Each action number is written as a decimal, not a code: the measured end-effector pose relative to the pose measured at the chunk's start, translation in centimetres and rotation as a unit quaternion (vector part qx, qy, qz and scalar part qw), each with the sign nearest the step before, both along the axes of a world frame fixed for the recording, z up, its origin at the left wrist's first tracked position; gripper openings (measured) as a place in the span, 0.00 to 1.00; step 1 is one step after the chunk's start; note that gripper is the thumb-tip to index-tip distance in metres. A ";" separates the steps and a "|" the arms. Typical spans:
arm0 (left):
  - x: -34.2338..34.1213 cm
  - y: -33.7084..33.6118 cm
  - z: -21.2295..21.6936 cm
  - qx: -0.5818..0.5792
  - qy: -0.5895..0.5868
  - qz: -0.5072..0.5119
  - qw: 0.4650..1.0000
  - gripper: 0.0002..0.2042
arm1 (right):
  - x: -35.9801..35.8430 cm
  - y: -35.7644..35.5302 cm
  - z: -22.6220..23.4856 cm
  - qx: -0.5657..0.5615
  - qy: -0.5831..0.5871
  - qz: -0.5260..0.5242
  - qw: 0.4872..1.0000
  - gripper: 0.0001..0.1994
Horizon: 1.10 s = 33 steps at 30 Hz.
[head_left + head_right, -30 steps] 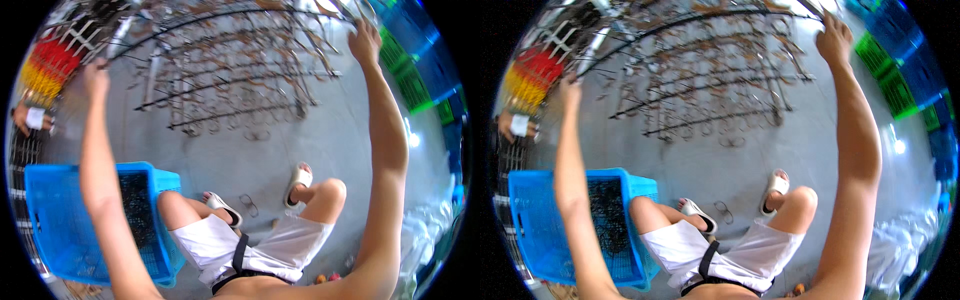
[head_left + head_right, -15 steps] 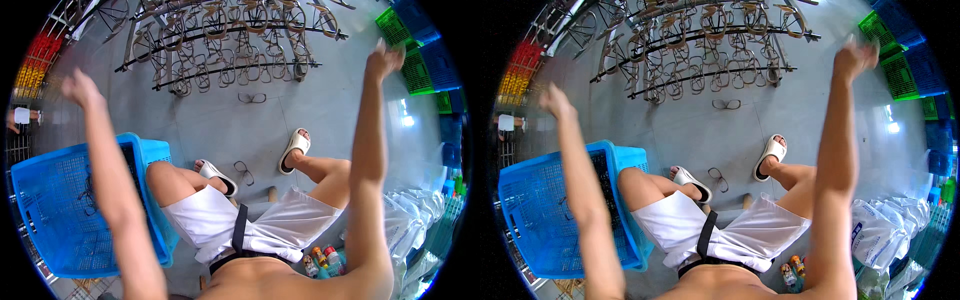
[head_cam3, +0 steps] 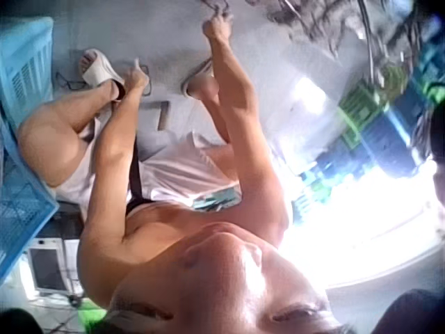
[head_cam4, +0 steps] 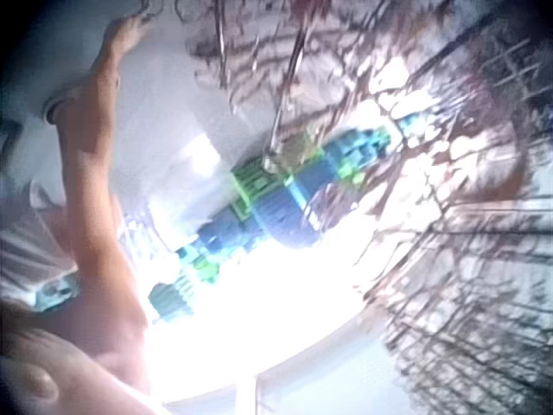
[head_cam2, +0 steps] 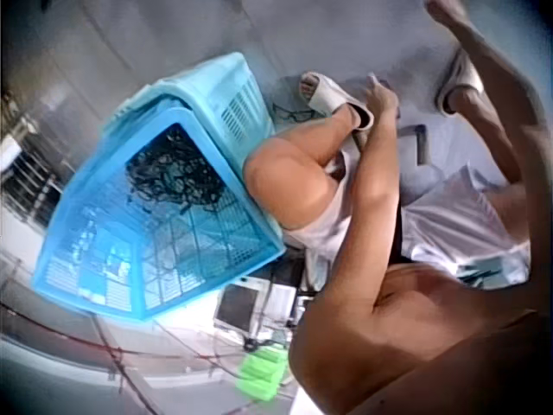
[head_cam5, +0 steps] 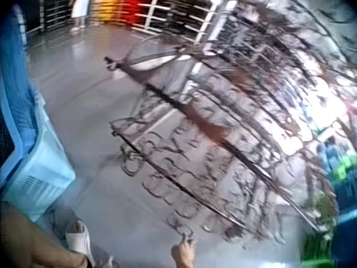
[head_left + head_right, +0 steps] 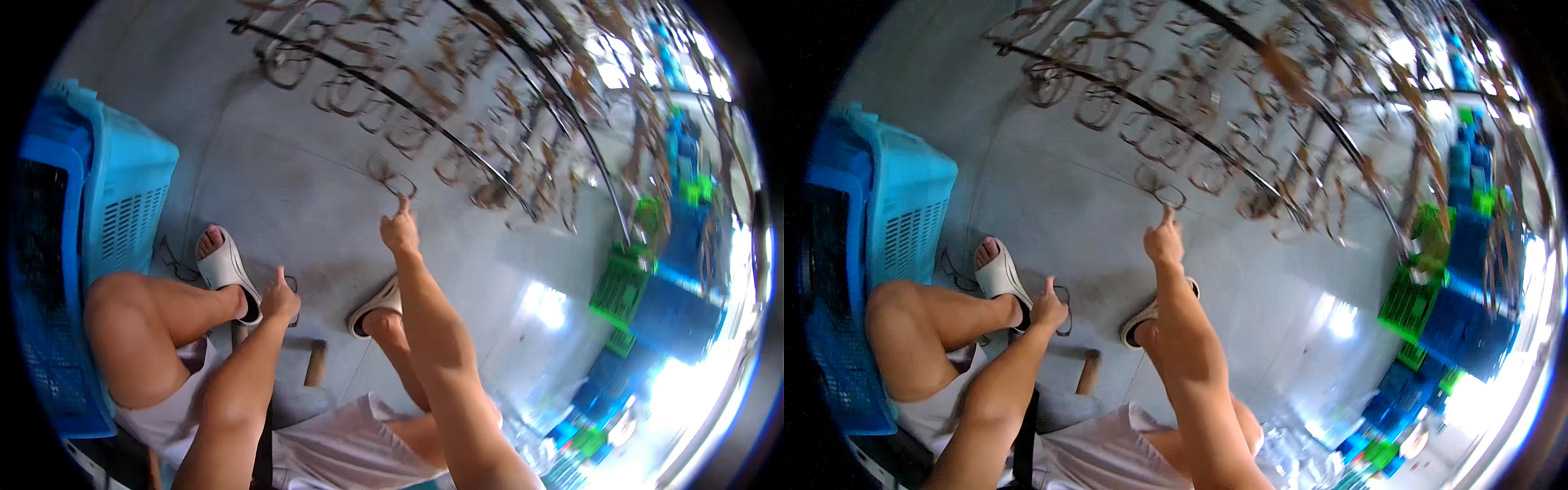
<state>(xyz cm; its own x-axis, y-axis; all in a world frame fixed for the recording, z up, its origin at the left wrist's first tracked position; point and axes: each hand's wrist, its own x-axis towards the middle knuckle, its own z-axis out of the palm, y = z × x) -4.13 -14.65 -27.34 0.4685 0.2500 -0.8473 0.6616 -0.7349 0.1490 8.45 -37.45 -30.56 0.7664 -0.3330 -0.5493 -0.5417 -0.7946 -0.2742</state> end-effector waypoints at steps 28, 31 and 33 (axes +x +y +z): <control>5.9 6.0 28.8 -0.507 -0.495 0.270 0.652 0.09 | -12.7 10.5 33.9 0.151 -0.431 0.213 0.863 0.19; 2.5 15.3 35.5 -0.391 -0.651 0.206 0.616 0.08 | -15.4 4.0 35.5 0.152 -0.468 0.050 0.869 0.18; 1.4 22.1 36.1 -0.290 -0.719 0.195 0.601 0.09 | -16.2 -1.2 36.0 0.149 -0.490 -0.010 0.859 0.15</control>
